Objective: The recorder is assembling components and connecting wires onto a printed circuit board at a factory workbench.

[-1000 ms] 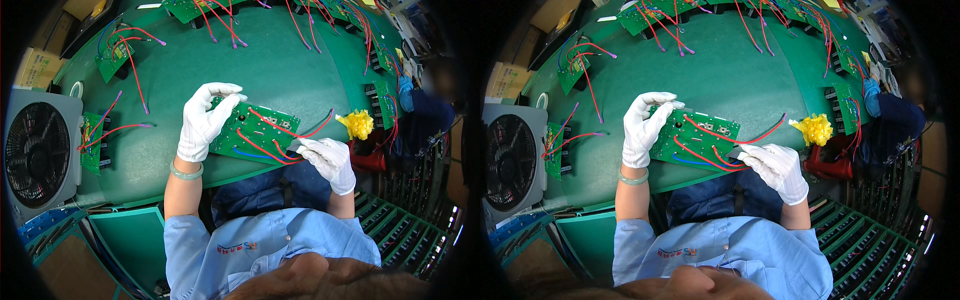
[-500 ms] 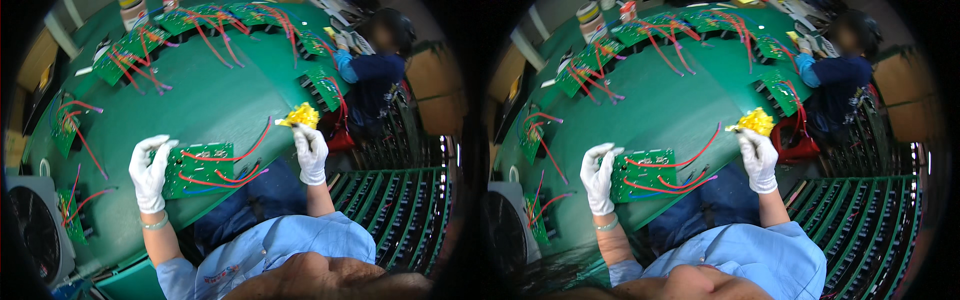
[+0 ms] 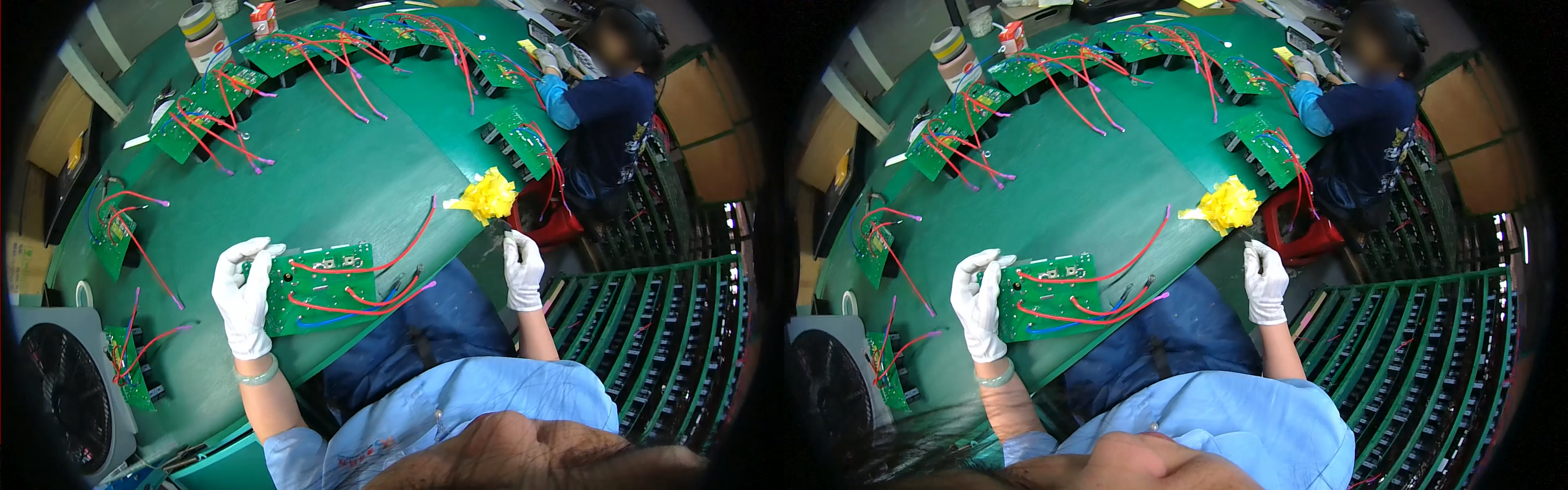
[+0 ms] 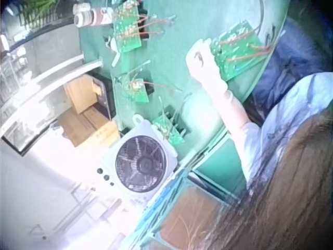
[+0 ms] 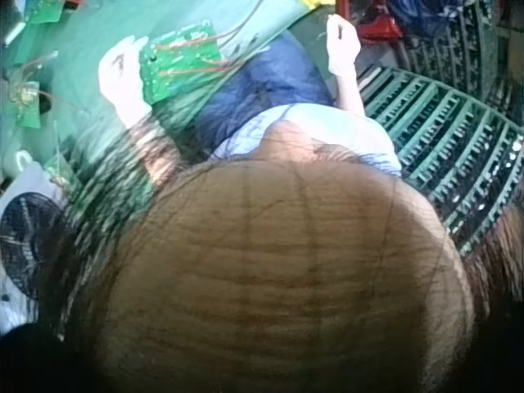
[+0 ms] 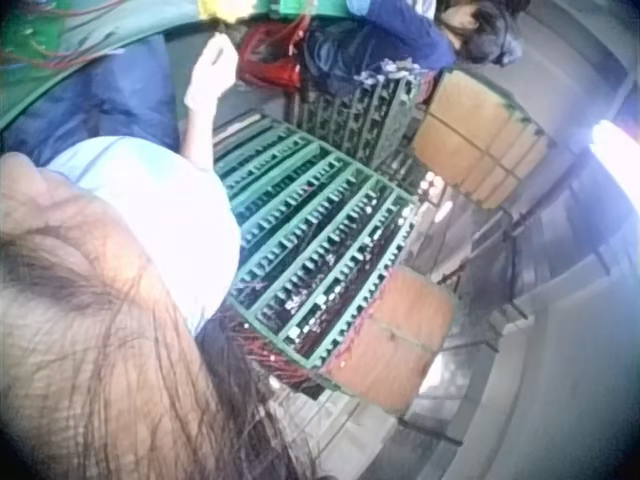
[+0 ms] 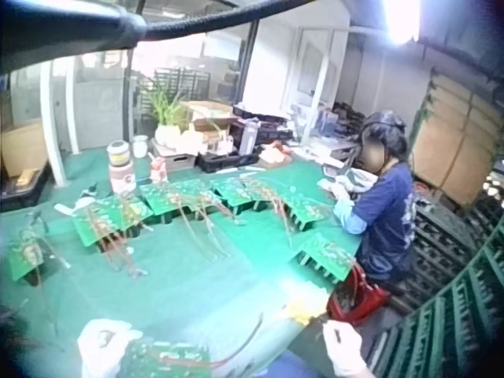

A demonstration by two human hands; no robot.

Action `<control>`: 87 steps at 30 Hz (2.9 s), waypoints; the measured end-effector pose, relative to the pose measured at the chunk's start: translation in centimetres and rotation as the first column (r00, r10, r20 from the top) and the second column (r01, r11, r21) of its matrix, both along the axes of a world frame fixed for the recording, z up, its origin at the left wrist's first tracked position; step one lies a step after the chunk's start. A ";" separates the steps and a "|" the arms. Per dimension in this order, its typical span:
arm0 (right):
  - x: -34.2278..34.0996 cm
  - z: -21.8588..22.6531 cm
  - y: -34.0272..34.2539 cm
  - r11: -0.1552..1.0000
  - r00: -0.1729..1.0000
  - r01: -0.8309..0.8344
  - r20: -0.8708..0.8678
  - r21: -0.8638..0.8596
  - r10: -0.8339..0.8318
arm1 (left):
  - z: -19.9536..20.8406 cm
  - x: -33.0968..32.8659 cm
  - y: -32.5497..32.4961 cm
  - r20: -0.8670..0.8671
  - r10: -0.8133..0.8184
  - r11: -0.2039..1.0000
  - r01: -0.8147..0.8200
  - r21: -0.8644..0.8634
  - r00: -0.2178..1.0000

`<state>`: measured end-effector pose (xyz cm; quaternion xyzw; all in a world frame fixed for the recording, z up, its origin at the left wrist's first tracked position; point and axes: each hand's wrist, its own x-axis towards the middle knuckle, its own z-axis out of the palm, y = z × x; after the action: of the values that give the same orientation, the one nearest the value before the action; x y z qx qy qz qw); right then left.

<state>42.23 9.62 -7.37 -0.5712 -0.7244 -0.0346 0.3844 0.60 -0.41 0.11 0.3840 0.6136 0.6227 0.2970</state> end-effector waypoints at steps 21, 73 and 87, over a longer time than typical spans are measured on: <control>-16.3 8.5 -2.7 0.572 0.596 -0.803 -0.186 -0.169 0.781 | -0.5 -0.1 0.4 0.116 -0.043 0.997 0.035 0.068 0.992; -14.8 2.4 -2.5 0.552 0.663 -0.722 -0.646 -0.418 0.378 | -0.1 -2.6 0.7 0.430 -0.279 0.959 0.274 0.076 0.859; -15.0 2.5 -2.5 0.575 0.609 -0.751 -0.679 -0.325 0.411 | 0.0 -2.1 0.7 0.512 -0.272 0.961 0.251 0.111 0.815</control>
<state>27.23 7.14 -4.88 -0.3592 -0.7114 0.4835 0.3621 -1.52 0.25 0.14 0.2866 0.4390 0.6683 0.5277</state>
